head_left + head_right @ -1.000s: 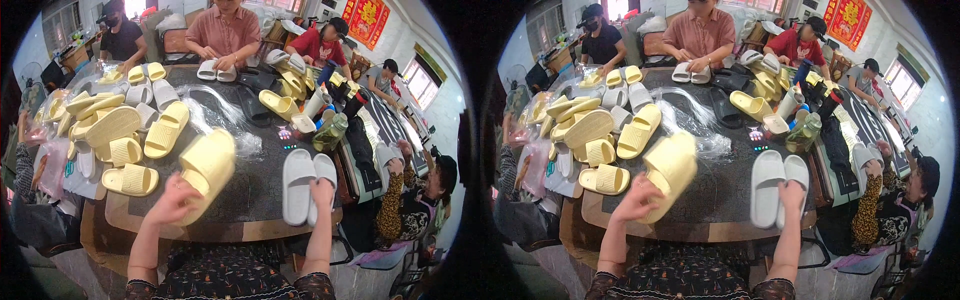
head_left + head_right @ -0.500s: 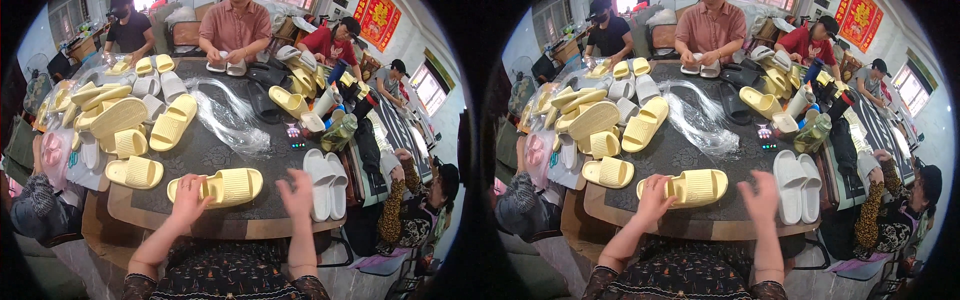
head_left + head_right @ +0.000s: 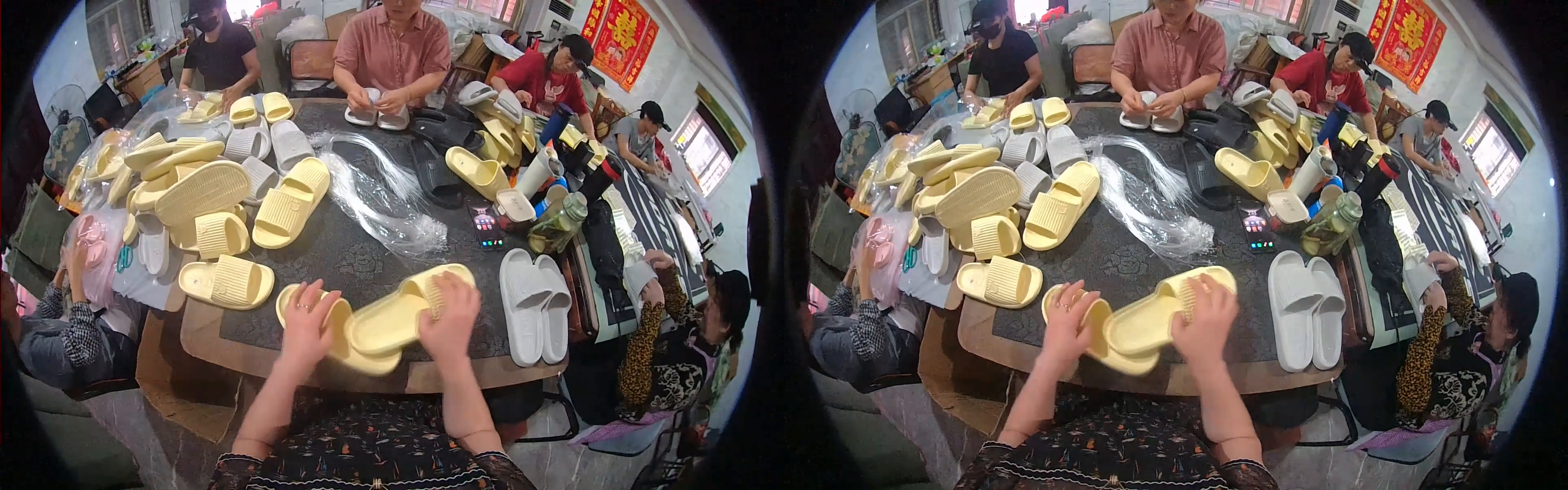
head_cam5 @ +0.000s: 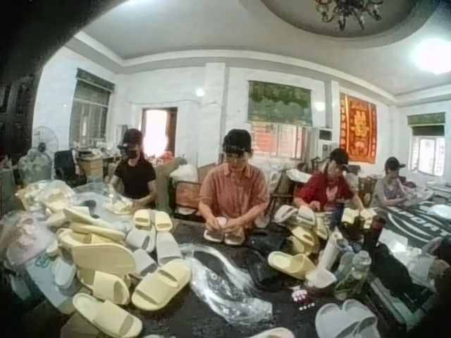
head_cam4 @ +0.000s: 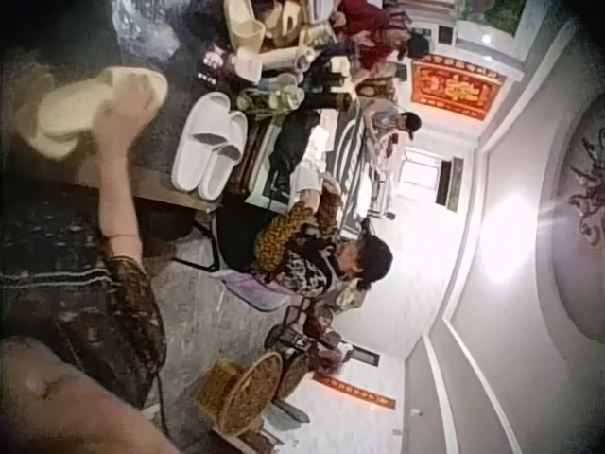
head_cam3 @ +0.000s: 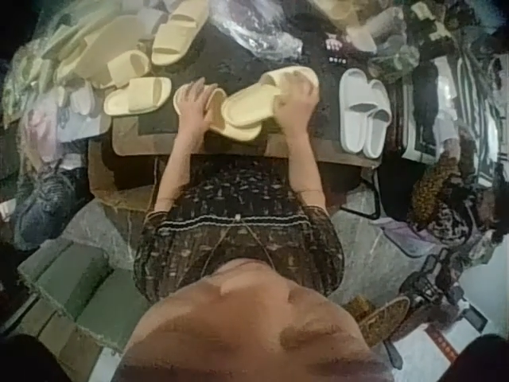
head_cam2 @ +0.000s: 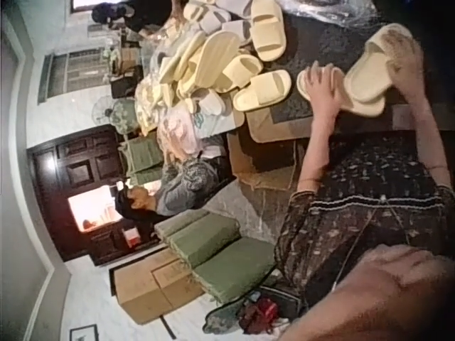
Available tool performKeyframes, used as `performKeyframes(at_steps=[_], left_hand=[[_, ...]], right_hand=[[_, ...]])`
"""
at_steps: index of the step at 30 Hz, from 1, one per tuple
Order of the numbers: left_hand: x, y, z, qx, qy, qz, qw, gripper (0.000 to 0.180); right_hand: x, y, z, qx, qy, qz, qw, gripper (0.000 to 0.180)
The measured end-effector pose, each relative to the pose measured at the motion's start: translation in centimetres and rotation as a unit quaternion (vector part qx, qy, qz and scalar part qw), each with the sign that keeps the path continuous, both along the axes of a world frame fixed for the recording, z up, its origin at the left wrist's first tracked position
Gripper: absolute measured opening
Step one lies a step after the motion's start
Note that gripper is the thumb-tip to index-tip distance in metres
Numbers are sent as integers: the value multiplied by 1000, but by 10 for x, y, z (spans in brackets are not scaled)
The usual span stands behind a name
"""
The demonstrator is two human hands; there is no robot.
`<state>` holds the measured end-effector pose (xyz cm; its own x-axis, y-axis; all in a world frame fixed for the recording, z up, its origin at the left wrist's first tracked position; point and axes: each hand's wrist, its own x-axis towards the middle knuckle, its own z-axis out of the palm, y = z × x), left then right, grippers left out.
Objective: The recorder is pairing, organizing, and stacking foam sandals of various colors at a workshop table.
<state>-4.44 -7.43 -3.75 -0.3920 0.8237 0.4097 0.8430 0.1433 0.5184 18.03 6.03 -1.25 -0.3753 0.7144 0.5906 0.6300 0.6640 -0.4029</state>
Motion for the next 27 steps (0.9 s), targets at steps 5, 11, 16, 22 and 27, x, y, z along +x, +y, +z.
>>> performKeyframes(at_steps=[5, 11, 16, 22, 27], left_hand=[[-27, -3, 17, -61, -8, -289, 955, 49], [-5, 7, -9, 0, 33, -271, 962, 54], [1, -3, -24, 5, 14, -177, 984, 58], [14, 0, -21, 25, 34, -151, 988, 54], [27, 5, -20, 42, -15, -98, 994, 46]], right_hand=[[22, 22, 15, -59, -5, 253, 966, 43], [-27, -13, -33, -103, 35, 323, 940, 38], [-5, 21, -27, -140, 89, 295, 941, 39], [30, 64, -38, -18, -172, 226, 959, 34], [44, 64, -30, 18, -226, 252, 941, 23]])
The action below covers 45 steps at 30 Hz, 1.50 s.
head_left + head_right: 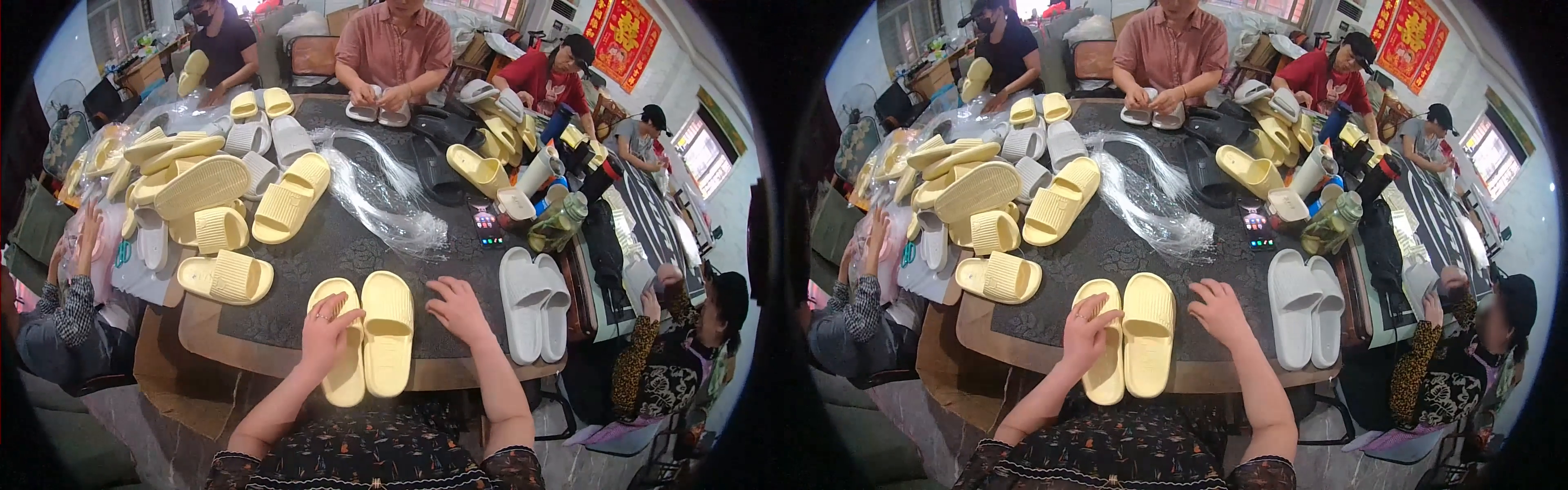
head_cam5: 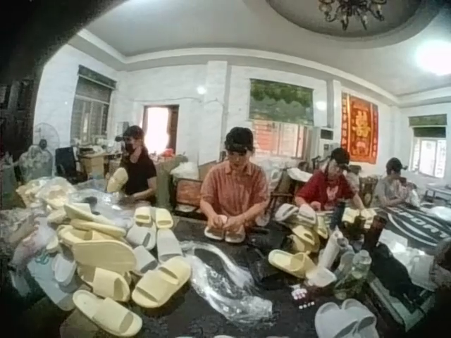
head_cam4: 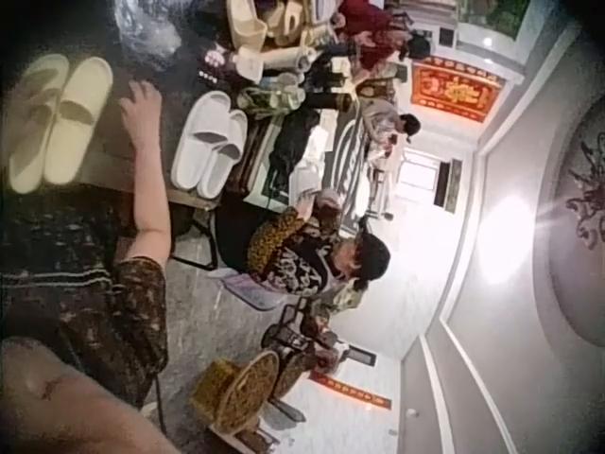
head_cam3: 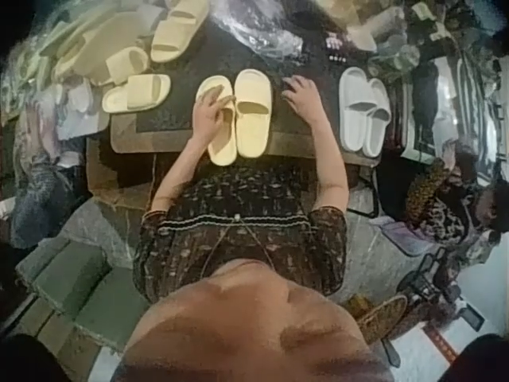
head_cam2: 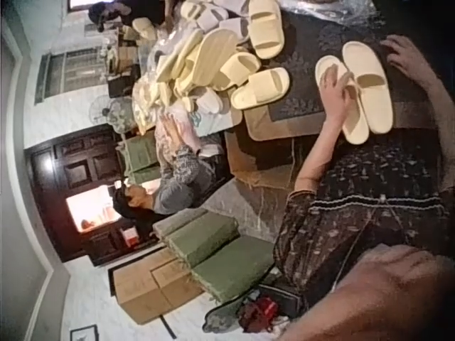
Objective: The recorder is pairing, organizing, and stacking foam sandals of various colors at a workshop table.
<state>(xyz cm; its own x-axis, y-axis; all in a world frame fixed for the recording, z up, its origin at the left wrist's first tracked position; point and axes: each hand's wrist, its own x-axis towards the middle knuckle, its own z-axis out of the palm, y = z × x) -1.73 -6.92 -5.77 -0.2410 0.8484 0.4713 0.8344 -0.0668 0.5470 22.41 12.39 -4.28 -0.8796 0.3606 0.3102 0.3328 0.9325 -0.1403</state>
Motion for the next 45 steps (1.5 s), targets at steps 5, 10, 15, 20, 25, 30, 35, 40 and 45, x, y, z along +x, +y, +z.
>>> performKeyframes(at_steps=[5, 10, 15, 20, 25, 30, 35, 40, 45], left_hand=[[13, 6, 0, -12, -10, 26, 1000, 43], [17, 22, -8, -4, -5, 27, 1000, 44], [9, 18, 11, 14, -32, -15, 999, 41], [3, -1, 47, -21, -258, -73, 963, 34], [-31, 8, 26, -18, -124, 75, 989, 27], [-55, 28, 7, -79, -89, 25, 993, 27], [-54, 50, -1, -119, -65, -1, 991, 29], [-72, 63, 4, -223, -39, -50, 973, 27], [-92, 65, 7, -229, -39, -180, 956, 21]], right_hand=[[29, -18, 40, -244, 286, -85, 923, 4], [60, -62, 102, -356, 527, 176, 751, 17], [52, -141, 114, -473, 800, 174, 326, 18], [-8, -114, 100, -634, 37, -33, 771, 27], [-54, -119, 31, -568, -72, -91, 815, 33], [-93, -116, 15, -450, -119, -111, 878, 39], [-126, -113, -24, -369, 22, -145, 918, 33], [-131, -121, -30, -411, 109, -155, 892, 27], [-125, -120, -16, -506, 92, -177, 839, 27]])
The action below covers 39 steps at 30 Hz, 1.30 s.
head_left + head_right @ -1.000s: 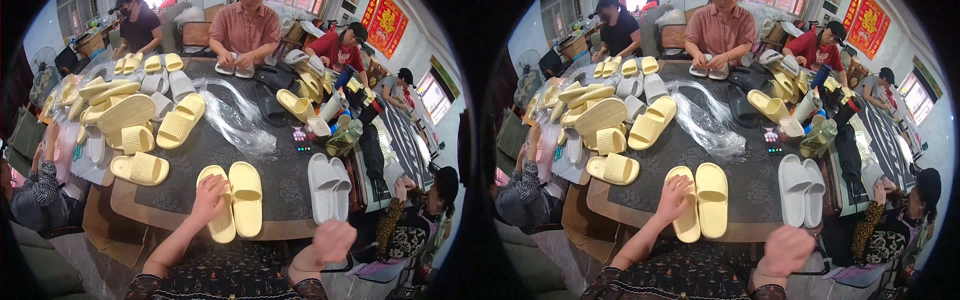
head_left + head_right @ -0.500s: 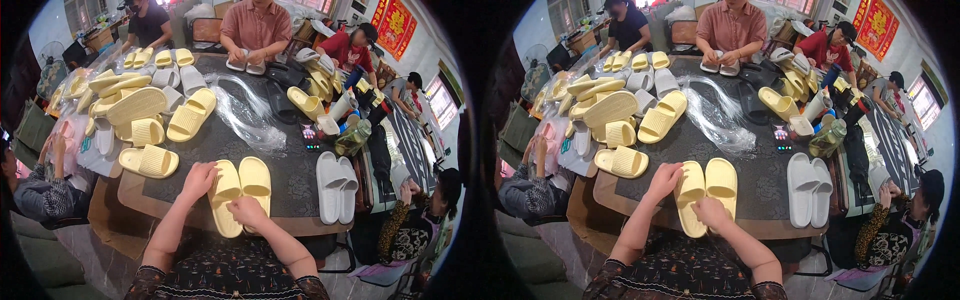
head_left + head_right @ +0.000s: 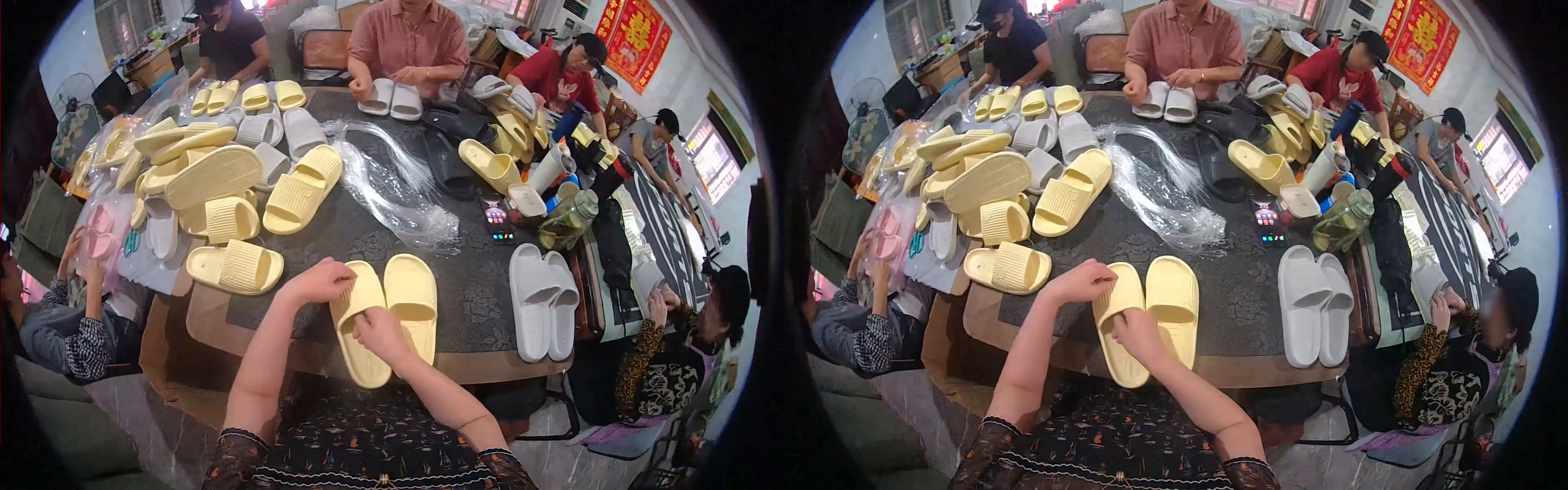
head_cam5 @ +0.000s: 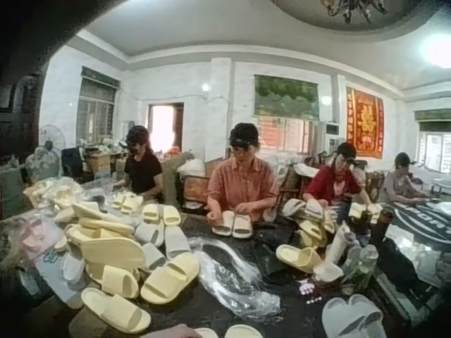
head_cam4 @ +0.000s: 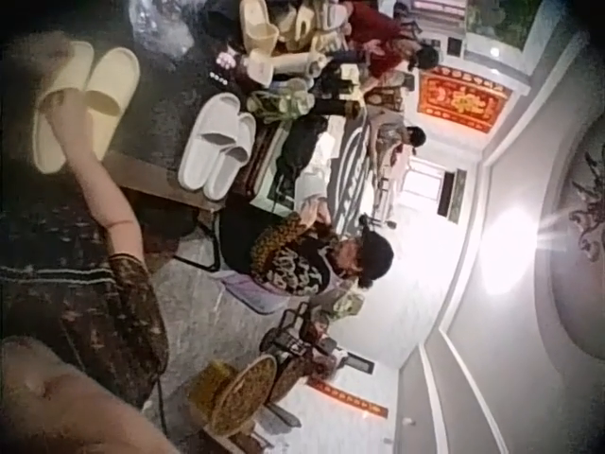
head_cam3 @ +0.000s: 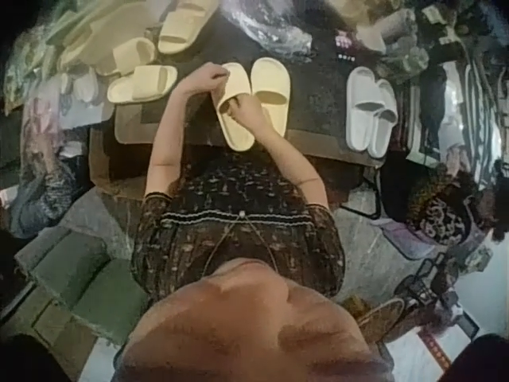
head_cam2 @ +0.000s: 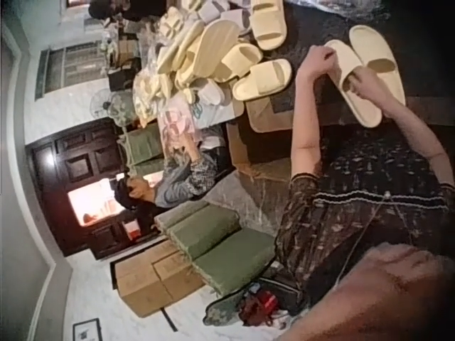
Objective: The recorder is pairing, organizing, and stacking foam sandals of various colors at a workshop table.
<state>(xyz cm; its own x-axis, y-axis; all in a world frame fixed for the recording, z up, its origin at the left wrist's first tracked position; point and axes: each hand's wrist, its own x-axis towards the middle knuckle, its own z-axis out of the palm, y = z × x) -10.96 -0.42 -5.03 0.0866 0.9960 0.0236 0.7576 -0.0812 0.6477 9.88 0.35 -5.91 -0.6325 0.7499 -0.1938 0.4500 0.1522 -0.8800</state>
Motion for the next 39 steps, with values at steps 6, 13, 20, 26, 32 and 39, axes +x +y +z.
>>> performKeyframes(at_steps=[6, 13, 20, 26, 32, 39], left_hand=[[-8, -11, -2, 36, -92, 24, 995, 11], [0, -22, 2, 175, 67, 200, 962, 14], [-9, -19, -16, 136, -157, 293, 933, 15], [27, -2, -10, 61, -354, 318, 877, 15], [39, 13, -14, 43, -385, 307, 869, 14], [39, 19, -28, 67, -421, 283, 859, 17]], right_hand=[[23, 7, 32, -239, 31, 50, 969, 30], [115, 43, 41, -89, 26, -63, 994, 25], [176, 78, 52, -67, 71, -203, 974, 17], [143, 58, 27, -291, 504, -222, 783, 7], [133, 45, 18, -338, 586, -200, 709, 9], [145, 47, 11, -150, 540, -299, 772, 10]])
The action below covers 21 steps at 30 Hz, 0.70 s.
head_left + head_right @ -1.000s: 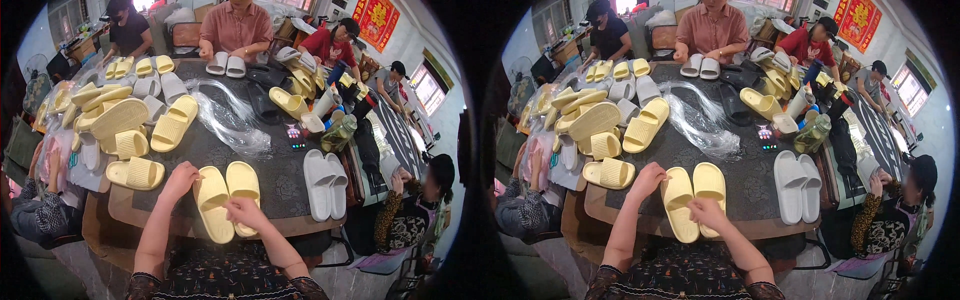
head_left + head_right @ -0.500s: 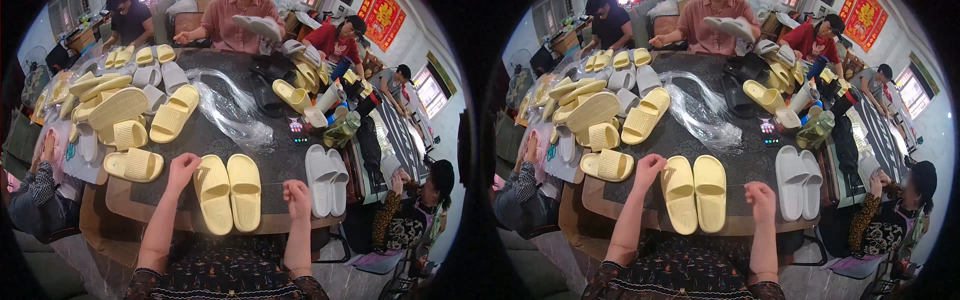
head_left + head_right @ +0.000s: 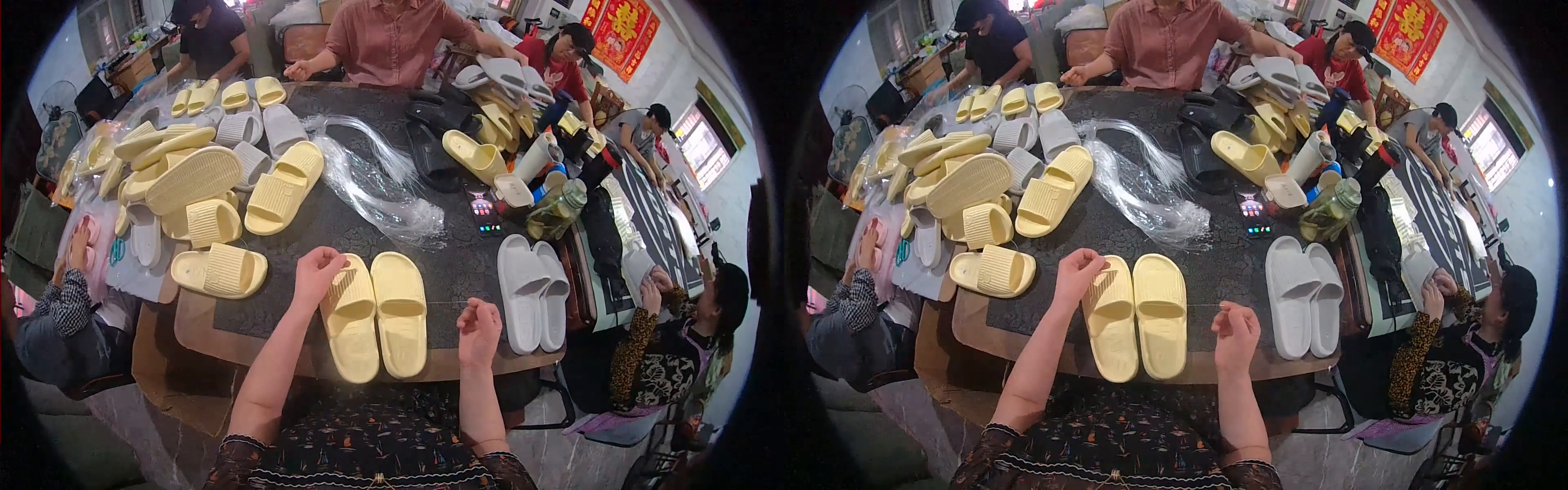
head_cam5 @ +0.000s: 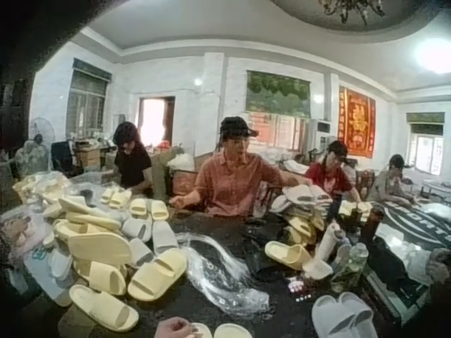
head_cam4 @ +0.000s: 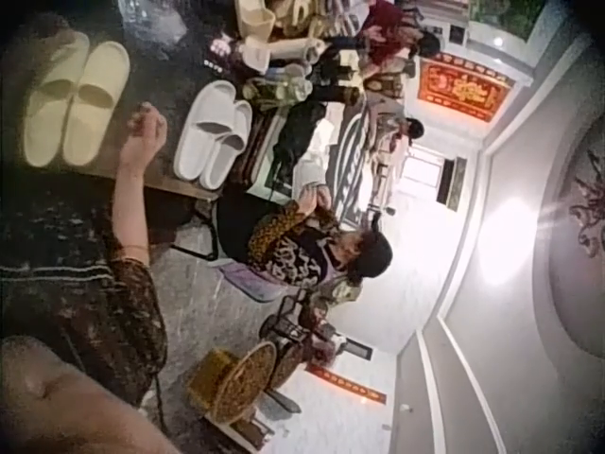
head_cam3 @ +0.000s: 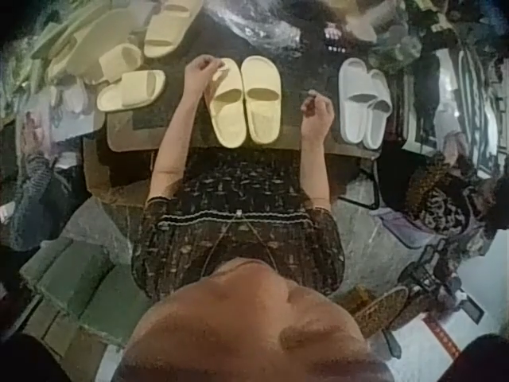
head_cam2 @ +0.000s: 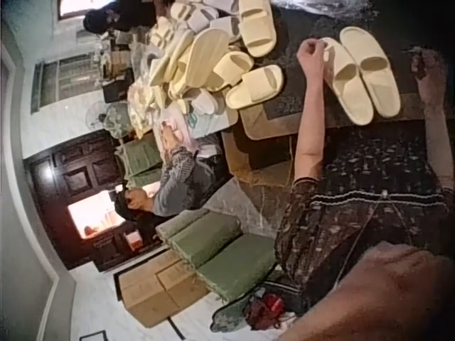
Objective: The recorder is pairing, organizing, and stacking foam sandals of various colors at a workshop table.
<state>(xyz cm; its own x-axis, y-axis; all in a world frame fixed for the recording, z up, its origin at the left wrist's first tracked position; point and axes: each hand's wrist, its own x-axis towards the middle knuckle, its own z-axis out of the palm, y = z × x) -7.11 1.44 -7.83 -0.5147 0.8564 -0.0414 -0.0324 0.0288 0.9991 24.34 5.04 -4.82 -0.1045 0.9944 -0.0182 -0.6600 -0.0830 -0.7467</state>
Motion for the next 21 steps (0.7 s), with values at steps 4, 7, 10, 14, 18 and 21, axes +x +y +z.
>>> performKeyframes(at_steps=[4, 7, 10, 14, 18, 21], left_hand=[[1, 1, -3, 11, 17, -5, 1000, 12], [6, 1, 8, 8, 56, -9, 998, 15], [12, 5, 22, -25, 128, -33, 991, 17], [25, 19, 30, -37, 232, -90, 968, 19], [43, 41, 30, -55, 284, -155, 945, 22], [43, 50, 11, -52, 285, -214, 933, 23]], right_hand=[[-3, -2, 13, -89, 31, -6, 996, 11], [-4, -8, 17, -89, -65, 141, 984, 11], [-14, -17, 18, -118, -222, 274, 928, 13], [-31, -21, 4, -73, -412, 357, 835, 24], [-65, -19, -7, -27, -457, 303, 836, 25], [-79, -7, -20, -61, -422, 352, 833, 16]])
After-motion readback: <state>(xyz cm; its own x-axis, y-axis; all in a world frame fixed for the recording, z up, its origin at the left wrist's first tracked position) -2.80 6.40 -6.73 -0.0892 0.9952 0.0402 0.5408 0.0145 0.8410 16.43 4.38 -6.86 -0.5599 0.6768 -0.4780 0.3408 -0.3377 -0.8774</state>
